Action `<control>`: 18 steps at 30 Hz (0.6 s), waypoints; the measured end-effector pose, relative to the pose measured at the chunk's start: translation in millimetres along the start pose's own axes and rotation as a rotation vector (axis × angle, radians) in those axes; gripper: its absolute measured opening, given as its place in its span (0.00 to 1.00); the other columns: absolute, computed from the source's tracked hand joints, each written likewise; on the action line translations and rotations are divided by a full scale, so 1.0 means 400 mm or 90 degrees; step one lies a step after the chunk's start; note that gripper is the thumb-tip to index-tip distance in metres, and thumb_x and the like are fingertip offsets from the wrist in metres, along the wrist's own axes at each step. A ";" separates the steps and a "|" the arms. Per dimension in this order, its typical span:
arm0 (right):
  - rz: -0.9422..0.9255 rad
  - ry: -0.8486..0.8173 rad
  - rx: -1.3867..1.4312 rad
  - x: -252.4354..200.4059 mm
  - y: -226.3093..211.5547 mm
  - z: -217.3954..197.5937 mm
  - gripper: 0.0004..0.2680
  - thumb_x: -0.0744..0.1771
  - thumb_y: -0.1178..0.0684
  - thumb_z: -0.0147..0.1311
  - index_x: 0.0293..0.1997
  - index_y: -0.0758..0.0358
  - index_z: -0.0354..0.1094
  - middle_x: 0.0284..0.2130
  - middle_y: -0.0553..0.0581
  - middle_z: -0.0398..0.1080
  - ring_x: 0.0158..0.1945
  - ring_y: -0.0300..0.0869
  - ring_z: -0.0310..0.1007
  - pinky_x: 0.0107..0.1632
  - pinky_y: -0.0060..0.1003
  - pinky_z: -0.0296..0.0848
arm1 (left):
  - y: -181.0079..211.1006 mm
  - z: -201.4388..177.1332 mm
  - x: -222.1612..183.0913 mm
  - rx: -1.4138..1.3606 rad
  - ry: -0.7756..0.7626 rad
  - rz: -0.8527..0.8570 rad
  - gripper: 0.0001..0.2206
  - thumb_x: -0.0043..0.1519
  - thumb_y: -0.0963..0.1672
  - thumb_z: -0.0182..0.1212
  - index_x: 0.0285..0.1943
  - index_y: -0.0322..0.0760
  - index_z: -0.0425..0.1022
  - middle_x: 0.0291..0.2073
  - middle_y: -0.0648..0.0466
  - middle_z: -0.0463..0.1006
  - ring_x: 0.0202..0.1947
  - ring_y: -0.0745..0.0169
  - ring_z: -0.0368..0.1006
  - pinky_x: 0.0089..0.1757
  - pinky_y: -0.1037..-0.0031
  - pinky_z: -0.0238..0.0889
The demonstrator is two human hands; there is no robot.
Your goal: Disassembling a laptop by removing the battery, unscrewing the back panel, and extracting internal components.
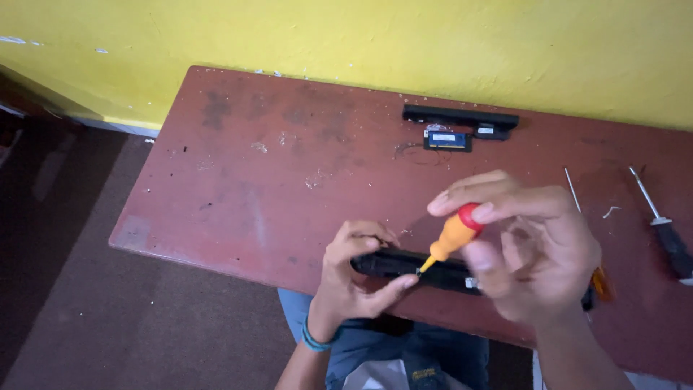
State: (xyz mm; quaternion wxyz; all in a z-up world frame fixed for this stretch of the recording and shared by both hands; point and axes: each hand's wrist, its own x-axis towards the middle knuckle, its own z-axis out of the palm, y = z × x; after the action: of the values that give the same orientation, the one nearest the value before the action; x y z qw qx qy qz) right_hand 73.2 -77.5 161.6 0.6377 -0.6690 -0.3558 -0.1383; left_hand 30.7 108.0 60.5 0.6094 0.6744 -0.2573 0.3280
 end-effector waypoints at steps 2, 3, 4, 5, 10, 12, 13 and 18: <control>-0.093 -0.027 -0.066 0.008 0.008 -0.001 0.16 0.64 0.60 0.62 0.48 0.59 0.53 0.43 0.68 0.77 0.47 0.51 0.82 0.52 0.38 0.76 | 0.029 -0.009 0.012 0.104 -0.056 -0.041 0.14 0.59 0.43 0.72 0.47 0.39 0.68 0.44 0.45 0.74 0.43 0.51 0.79 0.46 0.65 0.76; -0.093 -0.027 -0.066 0.008 0.004 0.004 0.16 0.64 0.60 0.62 0.48 0.59 0.53 0.43 0.68 0.77 0.47 0.51 0.82 0.52 0.38 0.76 | 0.033 -0.010 0.022 0.105 -0.055 -0.042 0.14 0.59 0.43 0.72 0.47 0.39 0.68 0.44 0.45 0.74 0.43 0.51 0.79 0.46 0.65 0.76; -0.068 -0.015 -0.066 0.007 0.000 0.009 0.14 0.66 0.61 0.58 0.48 0.59 0.52 0.44 0.70 0.76 0.45 0.48 0.79 0.49 0.33 0.74 | 0.037 -0.012 0.031 0.155 -0.088 -0.002 0.09 0.62 0.42 0.69 0.46 0.38 0.72 0.44 0.46 0.74 0.43 0.52 0.78 0.45 0.64 0.75; -0.044 -0.003 -0.065 0.007 -0.004 0.014 0.12 0.68 0.63 0.54 0.48 0.59 0.50 0.46 0.73 0.76 0.43 0.45 0.76 0.46 0.28 0.71 | 0.040 -0.014 0.040 0.206 -0.120 0.039 0.04 0.65 0.41 0.66 0.44 0.37 0.75 0.44 0.47 0.74 0.42 0.52 0.77 0.45 0.64 0.74; -0.007 -0.012 -0.042 -0.013 0.006 0.009 0.05 0.70 0.52 0.43 0.44 0.57 0.49 0.50 0.74 0.74 0.38 0.44 0.69 0.47 0.33 0.71 | 0.049 -0.020 0.037 0.239 -0.135 0.062 0.11 0.61 0.47 0.70 0.45 0.37 0.77 0.44 0.48 0.73 0.42 0.50 0.75 0.44 0.63 0.73; 0.030 -0.002 -0.073 -0.025 0.006 0.001 0.08 0.69 0.47 0.42 0.35 0.58 0.54 0.49 0.70 0.76 0.37 0.44 0.67 0.48 0.35 0.69 | 0.056 -0.022 0.032 0.232 -0.138 0.057 0.15 0.58 0.49 0.72 0.45 0.37 0.77 0.44 0.48 0.73 0.42 0.50 0.75 0.44 0.62 0.73; 0.000 -0.027 -0.077 -0.030 0.011 -0.006 0.06 0.71 0.47 0.41 0.42 0.56 0.58 0.52 0.72 0.75 0.41 0.44 0.68 0.53 0.36 0.68 | 0.058 -0.025 0.032 0.242 -0.152 0.056 0.15 0.59 0.49 0.72 0.47 0.38 0.78 0.45 0.48 0.73 0.43 0.50 0.75 0.44 0.62 0.72; -0.090 -0.031 -0.102 -0.042 0.047 -0.020 0.15 0.67 0.45 0.57 0.56 0.53 0.60 0.53 0.64 0.66 0.54 0.44 0.73 0.55 0.32 0.74 | 0.073 -0.024 0.029 0.285 -0.163 0.057 0.14 0.61 0.48 0.73 0.50 0.39 0.79 0.46 0.49 0.72 0.44 0.49 0.74 0.45 0.61 0.71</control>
State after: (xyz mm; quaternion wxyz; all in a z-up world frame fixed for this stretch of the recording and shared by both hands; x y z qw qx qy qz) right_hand 75.6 -88.9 137.9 0.5618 -0.6943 -0.4053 -0.1949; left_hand 15.4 114.6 88.6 0.3925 0.8165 -0.2828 0.3152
